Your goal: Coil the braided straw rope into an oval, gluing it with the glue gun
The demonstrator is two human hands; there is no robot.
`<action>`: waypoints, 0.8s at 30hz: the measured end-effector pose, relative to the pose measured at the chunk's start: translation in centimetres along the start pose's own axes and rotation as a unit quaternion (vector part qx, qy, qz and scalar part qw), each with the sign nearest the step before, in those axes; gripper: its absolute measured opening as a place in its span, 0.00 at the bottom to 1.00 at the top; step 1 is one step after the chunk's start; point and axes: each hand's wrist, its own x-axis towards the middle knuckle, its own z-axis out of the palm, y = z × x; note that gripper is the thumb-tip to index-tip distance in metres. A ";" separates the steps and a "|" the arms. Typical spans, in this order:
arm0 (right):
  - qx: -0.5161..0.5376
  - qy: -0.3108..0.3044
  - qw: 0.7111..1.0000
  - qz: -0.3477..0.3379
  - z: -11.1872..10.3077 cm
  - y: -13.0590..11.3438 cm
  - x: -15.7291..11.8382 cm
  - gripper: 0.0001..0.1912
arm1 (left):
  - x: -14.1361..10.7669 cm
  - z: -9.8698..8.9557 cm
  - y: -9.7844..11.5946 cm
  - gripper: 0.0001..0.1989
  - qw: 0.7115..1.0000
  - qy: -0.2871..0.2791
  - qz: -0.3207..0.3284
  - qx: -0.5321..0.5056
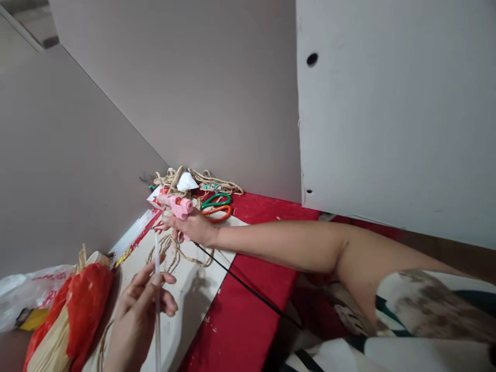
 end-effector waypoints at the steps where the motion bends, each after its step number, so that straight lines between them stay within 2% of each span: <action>1: 0.010 -0.013 1.000 0.002 0.2 -0.2 -0.3 0.15 | -0.5 0.6 -0.5 0.20 1.000 -0.006 -0.014 -0.005; 6: 0.025 -0.082 0.996 0.018 1.6 -0.2 -2.0 0.14 | -0.7 2.6 -1.5 0.17 0.998 -0.016 -0.046 -0.030; 9: 0.012 -0.096 0.995 -0.005 2.0 -0.2 -2.7 0.11 | -0.1 3.0 -1.9 0.13 0.998 -0.013 -0.048 -0.041; 13: -0.015 -0.058 0.995 -0.074 1.4 -1.0 -3.1 0.07 | -0.3 3.6 -1.9 0.12 0.997 -0.005 -0.035 -0.064; 16: -0.041 -0.022 0.992 -0.120 0.9 -1.7 -3.4 0.10 | -1.7 4.7 -1.2 0.12 0.996 0.014 -0.018 -0.083; 19: -0.066 -0.014 0.988 -0.141 0.7 -2.0 -3.6 0.13 | -3.5 5.9 -0.7 0.11 0.995 0.034 -0.015 -0.097; 24: -0.098 -0.013 0.983 -0.156 0.9 -1.8 -3.8 0.14 | -5.5 7.6 0.1 0.09 0.993 0.063 -0.012 -0.103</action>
